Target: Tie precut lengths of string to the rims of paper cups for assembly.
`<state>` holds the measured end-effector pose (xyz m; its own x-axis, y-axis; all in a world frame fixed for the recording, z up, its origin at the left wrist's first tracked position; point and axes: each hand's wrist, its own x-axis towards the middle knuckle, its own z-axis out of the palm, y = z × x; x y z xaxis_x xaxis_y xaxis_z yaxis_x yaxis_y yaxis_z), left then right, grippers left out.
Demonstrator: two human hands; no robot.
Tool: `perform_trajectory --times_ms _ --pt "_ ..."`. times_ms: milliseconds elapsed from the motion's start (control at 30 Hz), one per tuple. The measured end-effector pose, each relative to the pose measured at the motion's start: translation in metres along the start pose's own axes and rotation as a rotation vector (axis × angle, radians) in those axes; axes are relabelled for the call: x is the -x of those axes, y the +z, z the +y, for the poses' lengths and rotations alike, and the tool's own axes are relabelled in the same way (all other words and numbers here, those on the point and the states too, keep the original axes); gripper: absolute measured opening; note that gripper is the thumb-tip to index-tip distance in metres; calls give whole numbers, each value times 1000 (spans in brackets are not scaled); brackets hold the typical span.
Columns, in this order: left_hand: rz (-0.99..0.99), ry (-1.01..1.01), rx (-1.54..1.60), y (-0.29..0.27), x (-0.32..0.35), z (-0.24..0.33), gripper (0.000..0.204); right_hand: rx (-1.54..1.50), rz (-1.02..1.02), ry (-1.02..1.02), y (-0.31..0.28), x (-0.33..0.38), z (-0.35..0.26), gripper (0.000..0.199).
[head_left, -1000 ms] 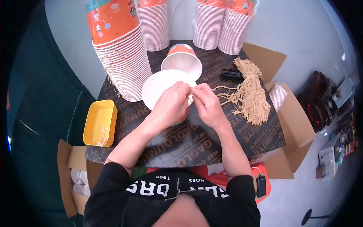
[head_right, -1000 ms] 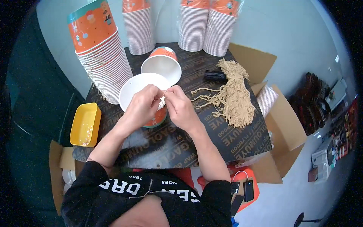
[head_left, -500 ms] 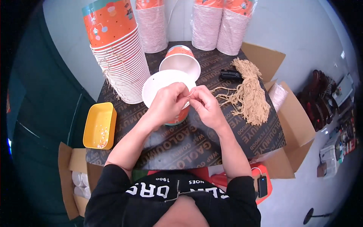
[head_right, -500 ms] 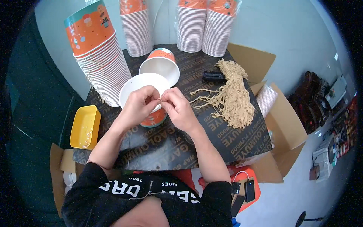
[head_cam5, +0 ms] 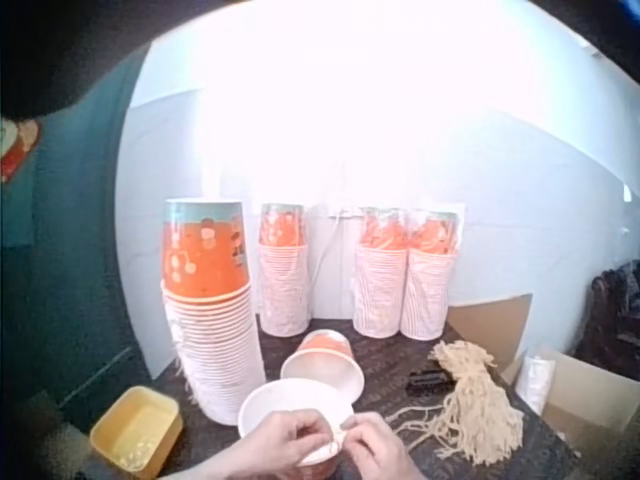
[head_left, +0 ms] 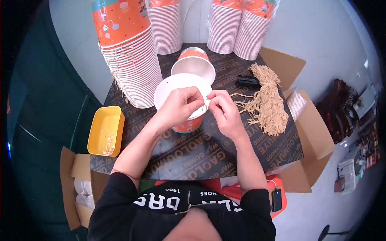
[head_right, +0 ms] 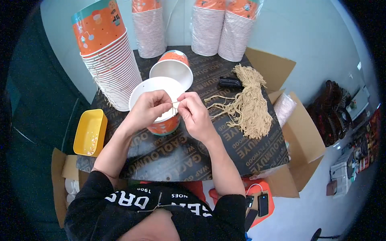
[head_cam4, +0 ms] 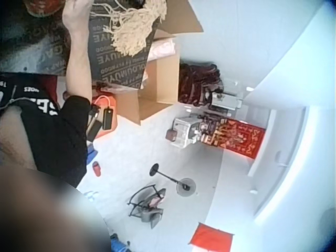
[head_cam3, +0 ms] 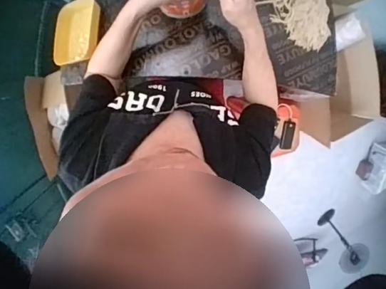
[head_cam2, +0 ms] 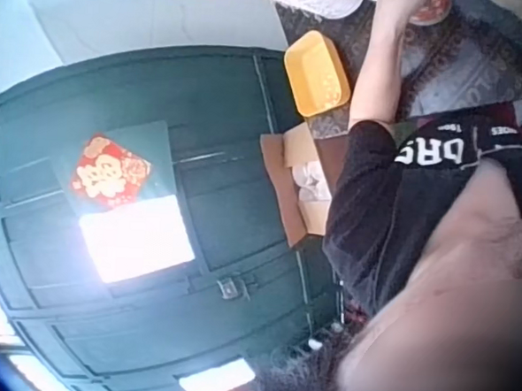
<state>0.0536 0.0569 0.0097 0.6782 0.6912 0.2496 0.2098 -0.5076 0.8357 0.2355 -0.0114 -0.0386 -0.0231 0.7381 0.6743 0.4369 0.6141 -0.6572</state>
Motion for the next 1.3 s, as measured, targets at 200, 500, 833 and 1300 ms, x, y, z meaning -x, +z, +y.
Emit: perform_trajectory --times_ms 200,500,833,1300 --pt "31 -4 58 1 -1 -6 8 35 -82 -20 -8 2 -11 6" --pt "230 22 -105 -2 -7 -19 11 132 -264 -100 -10 2 -14 11" --pt "230 144 -175 3 3 -1 4 48 23 -30 4 4 -4 6" --pt "-12 83 -299 -9 16 19 6 -310 232 236 32 10 1 4"
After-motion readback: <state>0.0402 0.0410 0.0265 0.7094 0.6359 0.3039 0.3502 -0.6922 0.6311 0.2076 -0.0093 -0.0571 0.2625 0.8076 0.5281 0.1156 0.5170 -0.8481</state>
